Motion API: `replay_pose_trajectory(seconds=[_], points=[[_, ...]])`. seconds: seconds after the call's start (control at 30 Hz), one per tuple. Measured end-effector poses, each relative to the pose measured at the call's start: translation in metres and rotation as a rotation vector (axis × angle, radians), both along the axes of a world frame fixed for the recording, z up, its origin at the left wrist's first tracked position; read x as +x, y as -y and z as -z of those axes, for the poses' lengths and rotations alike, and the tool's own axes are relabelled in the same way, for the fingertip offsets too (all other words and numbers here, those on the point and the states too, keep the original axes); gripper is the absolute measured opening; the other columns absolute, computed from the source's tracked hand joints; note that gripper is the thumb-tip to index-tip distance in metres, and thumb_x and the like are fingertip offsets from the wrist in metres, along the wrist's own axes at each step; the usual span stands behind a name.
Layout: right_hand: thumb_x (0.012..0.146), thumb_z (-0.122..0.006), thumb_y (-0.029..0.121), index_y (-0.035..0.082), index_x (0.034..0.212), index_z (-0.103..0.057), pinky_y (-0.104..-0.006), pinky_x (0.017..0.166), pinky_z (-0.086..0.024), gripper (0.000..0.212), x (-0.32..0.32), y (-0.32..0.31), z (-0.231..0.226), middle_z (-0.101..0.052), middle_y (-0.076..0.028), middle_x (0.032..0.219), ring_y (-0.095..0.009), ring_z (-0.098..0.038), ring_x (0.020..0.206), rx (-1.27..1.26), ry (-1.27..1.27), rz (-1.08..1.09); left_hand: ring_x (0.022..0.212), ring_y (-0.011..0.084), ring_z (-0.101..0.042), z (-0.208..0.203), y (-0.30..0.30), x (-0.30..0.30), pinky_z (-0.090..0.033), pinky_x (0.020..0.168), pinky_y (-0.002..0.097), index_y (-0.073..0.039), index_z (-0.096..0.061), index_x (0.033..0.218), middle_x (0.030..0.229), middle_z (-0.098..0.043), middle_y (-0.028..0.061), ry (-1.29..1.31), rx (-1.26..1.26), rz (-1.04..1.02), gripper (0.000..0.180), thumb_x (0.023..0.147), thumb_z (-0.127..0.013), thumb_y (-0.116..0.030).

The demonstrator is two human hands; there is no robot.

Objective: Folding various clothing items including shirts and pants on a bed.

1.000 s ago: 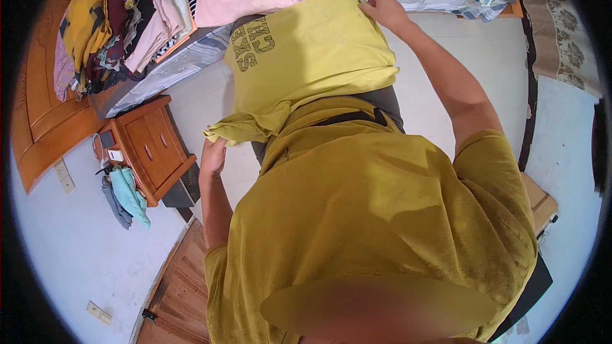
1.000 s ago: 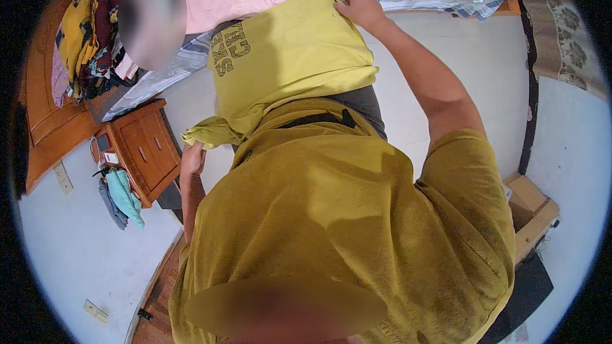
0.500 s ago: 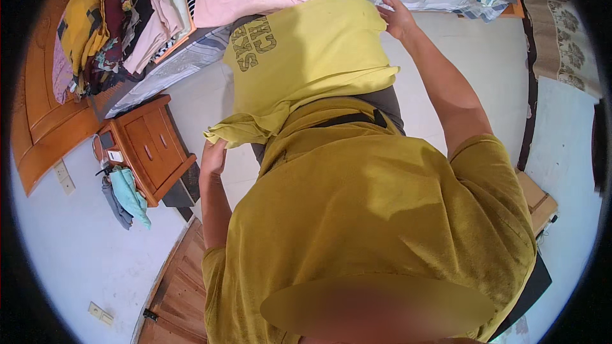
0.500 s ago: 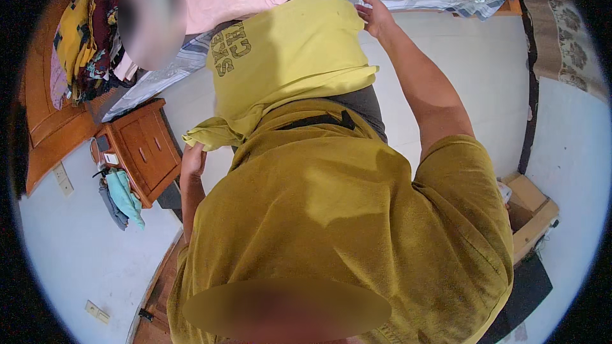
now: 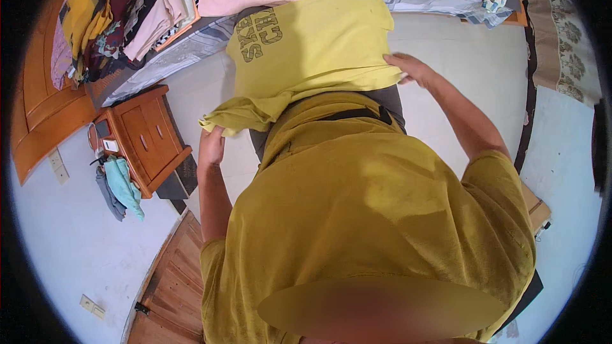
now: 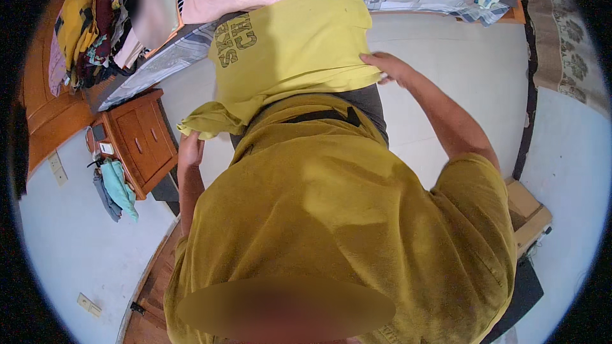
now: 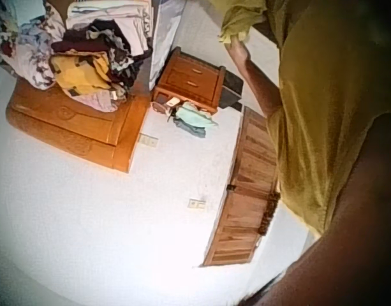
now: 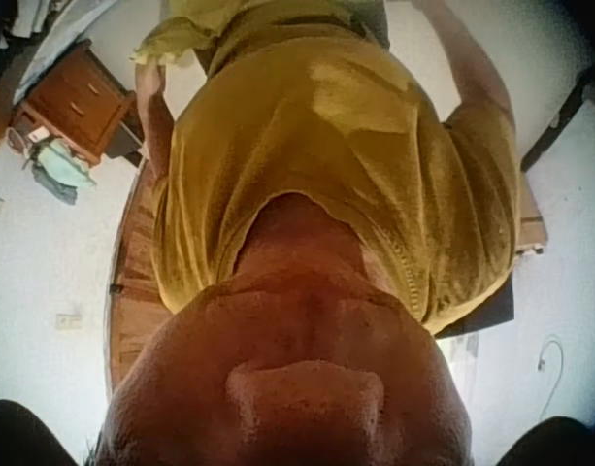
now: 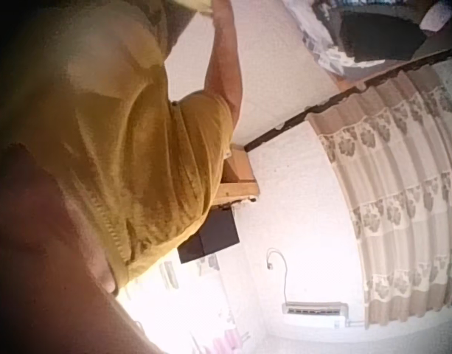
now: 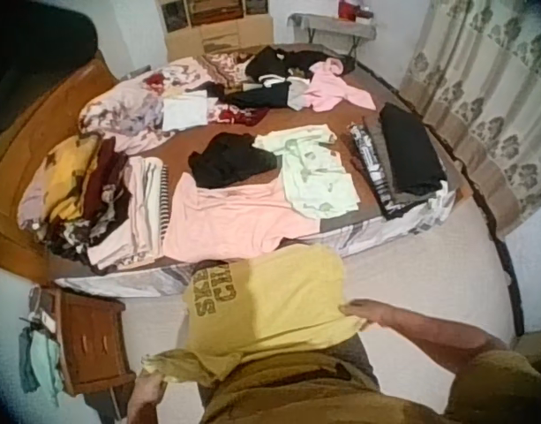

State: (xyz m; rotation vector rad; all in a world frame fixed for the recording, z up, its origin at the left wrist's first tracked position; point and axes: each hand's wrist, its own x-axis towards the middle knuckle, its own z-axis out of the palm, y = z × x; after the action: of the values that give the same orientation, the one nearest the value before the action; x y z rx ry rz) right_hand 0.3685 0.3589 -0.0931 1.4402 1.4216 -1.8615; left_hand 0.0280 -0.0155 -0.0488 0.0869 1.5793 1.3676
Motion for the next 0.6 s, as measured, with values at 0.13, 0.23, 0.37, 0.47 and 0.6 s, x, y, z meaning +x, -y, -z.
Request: replay_pose_trajectory(seconds=[0.13, 0.23, 0.37, 0.47, 0.6], points=[[0.073, -0.064, 0.049, 0.006, 0.11, -0.053, -0.0252, 0.069, -0.044, 0.058, 0.021, 0.009, -0.009, -0.06, -0.003, 0.095, -0.014, -0.056, 0.083, -0.193, -0.048, 0.02, 0.11, 0.0205, -0.048, -0.022, -0.016, -0.012, -0.038, 0.093, 0.0314, 0.0, -0.042, 0.121, 0.118, -0.05, 0.0098, -0.045, 0.051, -0.023, 0.038, 0.085, -0.052, -0.01], [0.083, -0.058, 0.031, 0.005, 0.106, -0.053, -0.0262, 0.067, -0.046, 0.035, 0.005, -0.007, -0.064, -0.06, -0.004, 0.09, -0.014, -0.055, 0.076, -0.284, -0.344, 0.265, 0.106, 0.0193, -0.05, -0.043, -0.021, -0.04, -0.038, 0.093, 0.0328, -0.002, -0.046, 0.118, 0.115, -0.052, 0.0071, -0.193, 0.171, -0.159, 0.039, 0.084, -0.058, -0.016], [0.089, -0.047, 0.03, 0.005, 0.11, -0.053, -0.0279, 0.069, -0.043, 0.033, -0.032, -0.056, -0.146, -0.059, -0.008, 0.1, -0.015, -0.054, 0.078, -0.205, -0.917, 0.544, 0.109, 0.0249, -0.05, -0.114, -0.037, -0.1, -0.04, 0.094, 0.0389, -0.001, -0.045, 0.117, 0.118, -0.051, 0.0122, -0.082, 0.651, -0.092, 0.033, 0.091, -0.043, -0.02], [0.091, -0.045, 0.032, 0.004, 0.108, -0.054, -0.0289, 0.079, -0.042, 0.035, -0.067, -0.101, -0.162, -0.059, -0.005, 0.097, -0.015, -0.053, 0.09, -0.19, -1.003, 0.344, 0.115, 0.0286, -0.045, -0.171, -0.1, -0.093, -0.038, 0.096, 0.0407, 0.003, -0.036, 0.125, 0.126, -0.045, 0.0146, -0.315, 0.349, -0.504, 0.038, 0.092, -0.039, -0.015], [0.089, -0.049, 0.025, 0.005, 0.092, -0.057, -0.0252, 0.054, -0.047, 0.022, -0.154, -0.092, -0.212, -0.06, -0.007, 0.078, -0.016, -0.056, 0.066, 0.096, -0.823, 0.425, 0.109, 0.0212, -0.051, -0.178, -0.142, -0.165, -0.042, 0.092, 0.0354, -0.001, -0.041, 0.123, 0.121, -0.05, 0.0106, -0.342, 0.305, -0.309, 0.044, 0.088, -0.054, -0.024]])
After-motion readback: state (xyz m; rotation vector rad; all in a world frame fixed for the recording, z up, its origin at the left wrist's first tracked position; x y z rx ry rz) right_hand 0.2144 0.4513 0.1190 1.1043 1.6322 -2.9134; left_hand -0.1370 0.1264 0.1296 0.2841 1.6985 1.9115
